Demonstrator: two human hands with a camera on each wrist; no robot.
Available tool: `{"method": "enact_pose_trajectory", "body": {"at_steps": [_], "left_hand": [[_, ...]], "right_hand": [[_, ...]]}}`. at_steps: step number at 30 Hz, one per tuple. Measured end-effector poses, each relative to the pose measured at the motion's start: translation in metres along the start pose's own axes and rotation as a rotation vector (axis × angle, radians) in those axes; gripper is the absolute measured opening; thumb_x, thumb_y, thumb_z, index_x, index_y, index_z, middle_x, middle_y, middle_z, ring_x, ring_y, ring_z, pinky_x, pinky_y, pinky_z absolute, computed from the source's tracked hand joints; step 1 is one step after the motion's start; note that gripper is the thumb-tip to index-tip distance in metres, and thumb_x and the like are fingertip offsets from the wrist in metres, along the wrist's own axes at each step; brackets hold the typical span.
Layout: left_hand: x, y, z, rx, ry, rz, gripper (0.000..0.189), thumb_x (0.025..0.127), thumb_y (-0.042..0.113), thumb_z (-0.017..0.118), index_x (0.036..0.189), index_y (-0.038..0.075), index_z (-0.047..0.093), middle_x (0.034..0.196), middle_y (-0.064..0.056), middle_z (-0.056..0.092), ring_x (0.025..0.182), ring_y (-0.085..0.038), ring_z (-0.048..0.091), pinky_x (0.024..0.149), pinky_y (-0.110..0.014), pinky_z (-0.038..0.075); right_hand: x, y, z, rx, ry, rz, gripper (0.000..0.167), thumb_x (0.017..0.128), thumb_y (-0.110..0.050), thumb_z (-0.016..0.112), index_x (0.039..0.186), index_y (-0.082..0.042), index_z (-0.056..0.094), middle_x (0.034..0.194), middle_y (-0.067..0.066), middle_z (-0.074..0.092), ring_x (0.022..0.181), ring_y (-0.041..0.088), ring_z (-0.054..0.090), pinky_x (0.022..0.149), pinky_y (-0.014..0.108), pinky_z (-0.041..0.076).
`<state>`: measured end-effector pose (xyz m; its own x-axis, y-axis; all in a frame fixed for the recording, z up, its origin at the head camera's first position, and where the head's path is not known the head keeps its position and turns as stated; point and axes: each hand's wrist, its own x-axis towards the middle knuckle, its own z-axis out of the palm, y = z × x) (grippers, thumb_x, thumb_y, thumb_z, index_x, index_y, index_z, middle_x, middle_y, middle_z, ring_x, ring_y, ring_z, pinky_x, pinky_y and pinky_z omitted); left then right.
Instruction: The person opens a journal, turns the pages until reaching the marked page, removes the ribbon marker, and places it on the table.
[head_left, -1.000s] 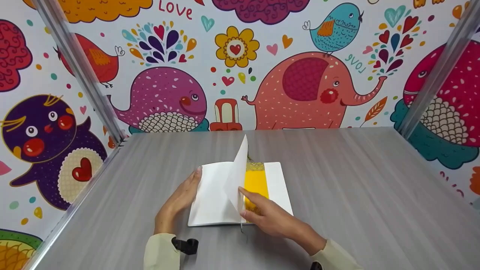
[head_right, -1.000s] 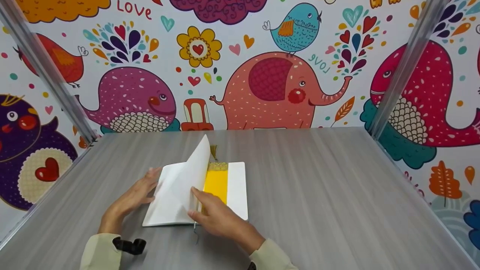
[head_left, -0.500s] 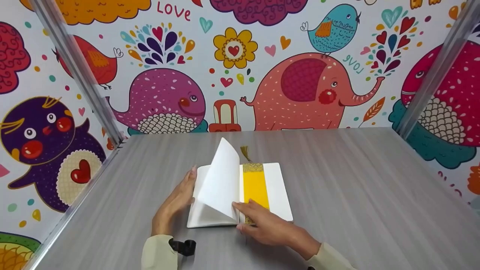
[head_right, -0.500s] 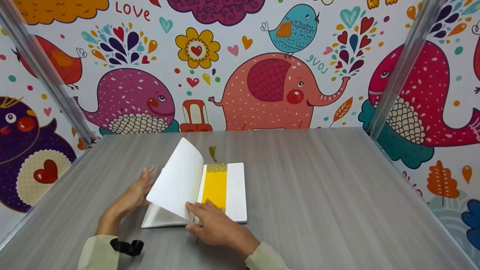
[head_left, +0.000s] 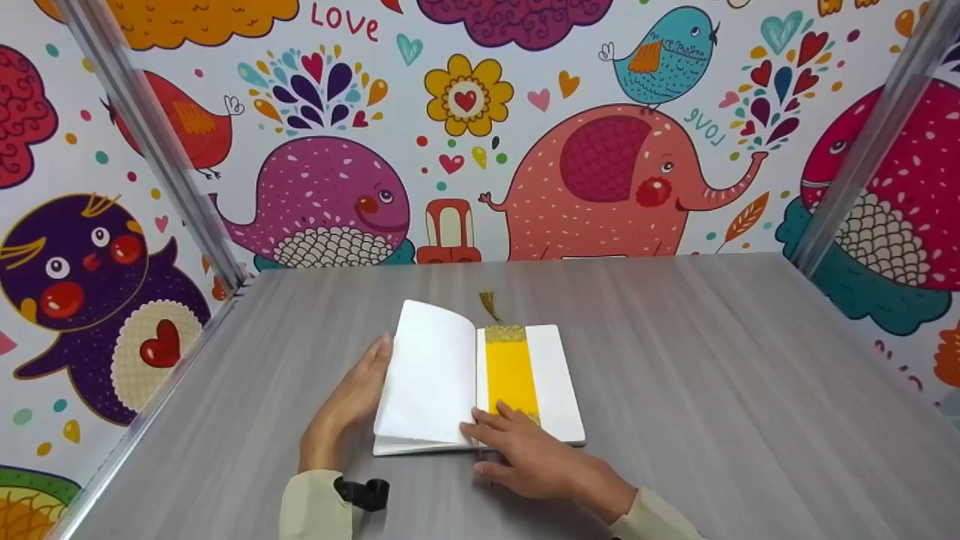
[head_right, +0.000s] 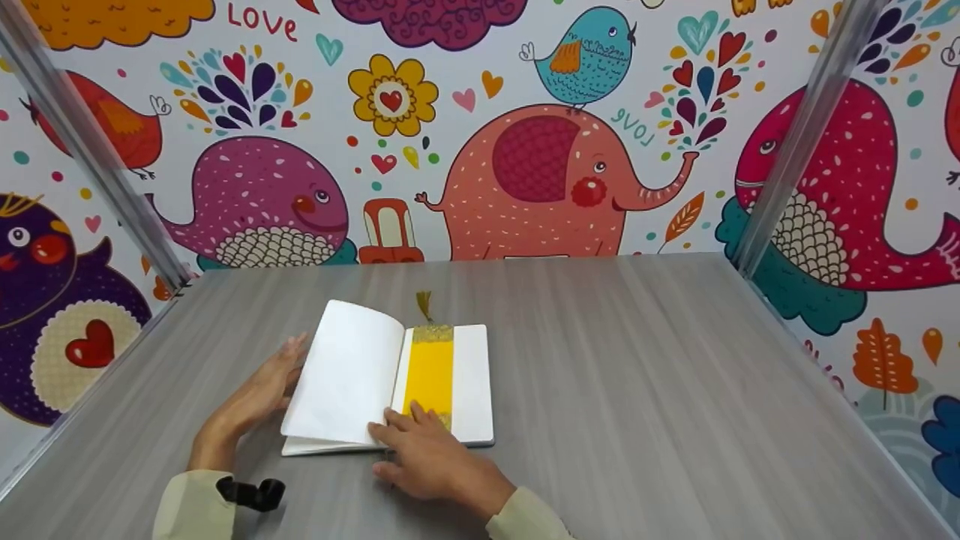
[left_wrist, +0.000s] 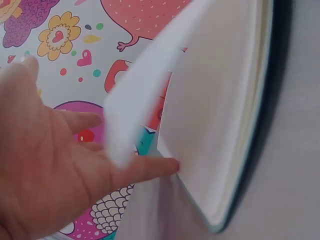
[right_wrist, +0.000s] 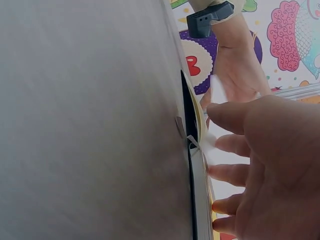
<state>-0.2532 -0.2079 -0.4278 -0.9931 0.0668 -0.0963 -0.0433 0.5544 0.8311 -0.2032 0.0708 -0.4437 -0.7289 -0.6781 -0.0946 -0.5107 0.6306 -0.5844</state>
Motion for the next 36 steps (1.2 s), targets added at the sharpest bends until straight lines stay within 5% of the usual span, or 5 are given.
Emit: {"method": "enact_pose_trajectory", "body": {"at_steps": [7,15,28,36], "left_hand": [[0.001,0.009,0.003,0.065,0.024,0.069,0.073,0.106,0.053,0.036,0.160,0.006,0.022,0.166,-0.021,0.021,0.154,-0.041,0.018,0.124,-0.059,0.014],[0.001,0.014,0.009,0.182,0.008,0.057,0.065,0.103,0.041,0.052,0.159,0.016,0.030,0.166,-0.023,0.020,0.154,-0.044,0.017,0.122,-0.064,0.016],[0.000,0.012,0.025,0.317,-0.084,0.043,0.057,0.099,0.030,0.063,0.151,0.015,0.046,0.166,-0.027,0.008,0.152,-0.053,0.006,0.119,-0.070,0.014],[0.001,0.014,0.029,0.325,-0.117,0.024,0.058,0.100,0.040,0.059,0.150,0.014,0.048,0.166,-0.025,0.010,0.152,-0.053,0.004,0.119,-0.070,0.014]], "right_hand": [[0.001,0.000,0.000,-0.053,-0.033,0.027,0.057,0.099,-0.043,0.060,0.153,-0.032,0.042,0.165,0.002,0.032,0.155,0.038,0.019,0.124,0.057,0.018],[0.001,-0.001,0.000,-0.100,-0.049,0.024,0.057,0.099,-0.044,0.059,0.153,-0.034,0.040,0.165,-0.001,0.031,0.156,0.036,0.019,0.125,0.055,0.019],[0.002,0.000,0.004,-0.165,-0.073,0.029,0.060,0.099,-0.043,0.059,0.154,-0.038,0.036,0.166,-0.004,0.028,0.156,0.035,0.020,0.124,0.056,0.021],[0.001,0.000,0.003,-0.185,-0.067,0.019,0.060,0.099,-0.041,0.060,0.154,-0.037,0.037,0.166,-0.003,0.029,0.155,0.036,0.021,0.124,0.055,0.022]]}}
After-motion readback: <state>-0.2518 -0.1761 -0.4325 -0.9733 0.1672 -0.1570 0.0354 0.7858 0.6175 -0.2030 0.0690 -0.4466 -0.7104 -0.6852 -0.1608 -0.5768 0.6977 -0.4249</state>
